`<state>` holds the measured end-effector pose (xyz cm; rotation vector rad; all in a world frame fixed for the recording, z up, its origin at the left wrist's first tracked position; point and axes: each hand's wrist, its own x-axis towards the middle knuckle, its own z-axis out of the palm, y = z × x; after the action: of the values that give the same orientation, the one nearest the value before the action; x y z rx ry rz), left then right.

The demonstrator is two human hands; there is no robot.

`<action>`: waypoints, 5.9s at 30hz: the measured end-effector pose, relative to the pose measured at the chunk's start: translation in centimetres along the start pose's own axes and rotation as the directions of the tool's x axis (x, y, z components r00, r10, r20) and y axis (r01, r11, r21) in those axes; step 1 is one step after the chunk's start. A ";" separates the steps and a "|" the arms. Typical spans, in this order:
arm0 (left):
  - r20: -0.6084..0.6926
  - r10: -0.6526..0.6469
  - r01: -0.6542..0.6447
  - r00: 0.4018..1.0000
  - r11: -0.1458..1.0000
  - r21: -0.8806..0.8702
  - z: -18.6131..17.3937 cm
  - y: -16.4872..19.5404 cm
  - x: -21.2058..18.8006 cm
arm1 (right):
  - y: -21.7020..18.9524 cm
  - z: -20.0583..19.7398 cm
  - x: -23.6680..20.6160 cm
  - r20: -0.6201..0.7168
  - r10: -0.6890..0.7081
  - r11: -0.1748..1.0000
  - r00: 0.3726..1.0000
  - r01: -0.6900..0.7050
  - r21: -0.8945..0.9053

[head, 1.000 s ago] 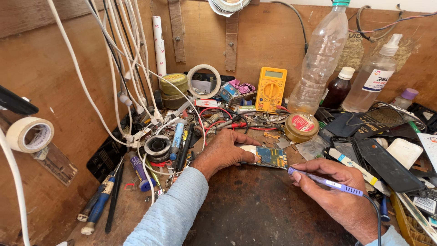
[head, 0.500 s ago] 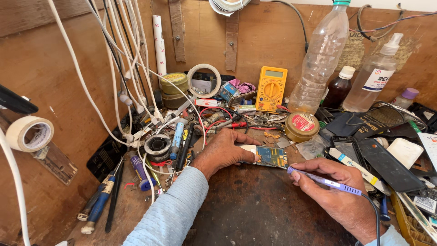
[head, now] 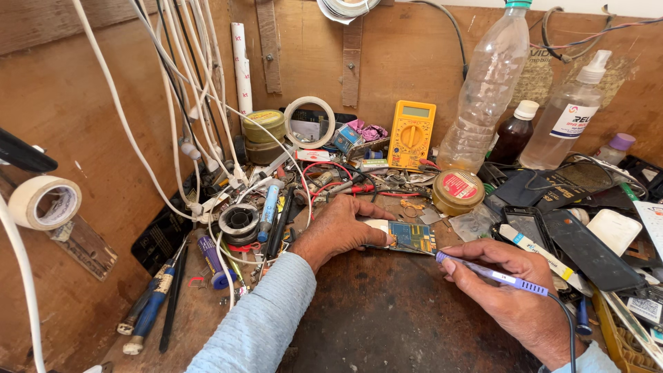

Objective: The person uses a soldering iron to work on a small circuit board, then wipes the board with a white cloth. The person continues to solder different points on the board while holding it steady with the other hand.

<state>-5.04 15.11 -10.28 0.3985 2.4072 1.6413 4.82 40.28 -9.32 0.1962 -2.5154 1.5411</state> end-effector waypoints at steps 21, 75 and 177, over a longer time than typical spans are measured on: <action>0.005 0.007 -0.007 1.000 1.000 -0.005 0.0 0.0 0.0 | 0.4 -0.1 0.0 0.001 0.001 0.999 1.000 -0.001 0.037; 0.008 -0.006 0.006 1.000 1.000 -0.027 0.0 0.4 -0.1 | -0.2 -0.2 -0.1 -0.009 -0.003 1.000 1.000 0.003 0.011; -0.218 0.285 -0.197 0.933 0.915 0.351 3.1 0.2 -5.8 | 1.3 0.2 -1.9 -0.026 -0.101 0.988 0.995 0.097 -0.118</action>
<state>1.44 15.99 -11.18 0.5868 2.9519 1.4647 6.40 40.75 -10.99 0.2731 -2.5211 1.3450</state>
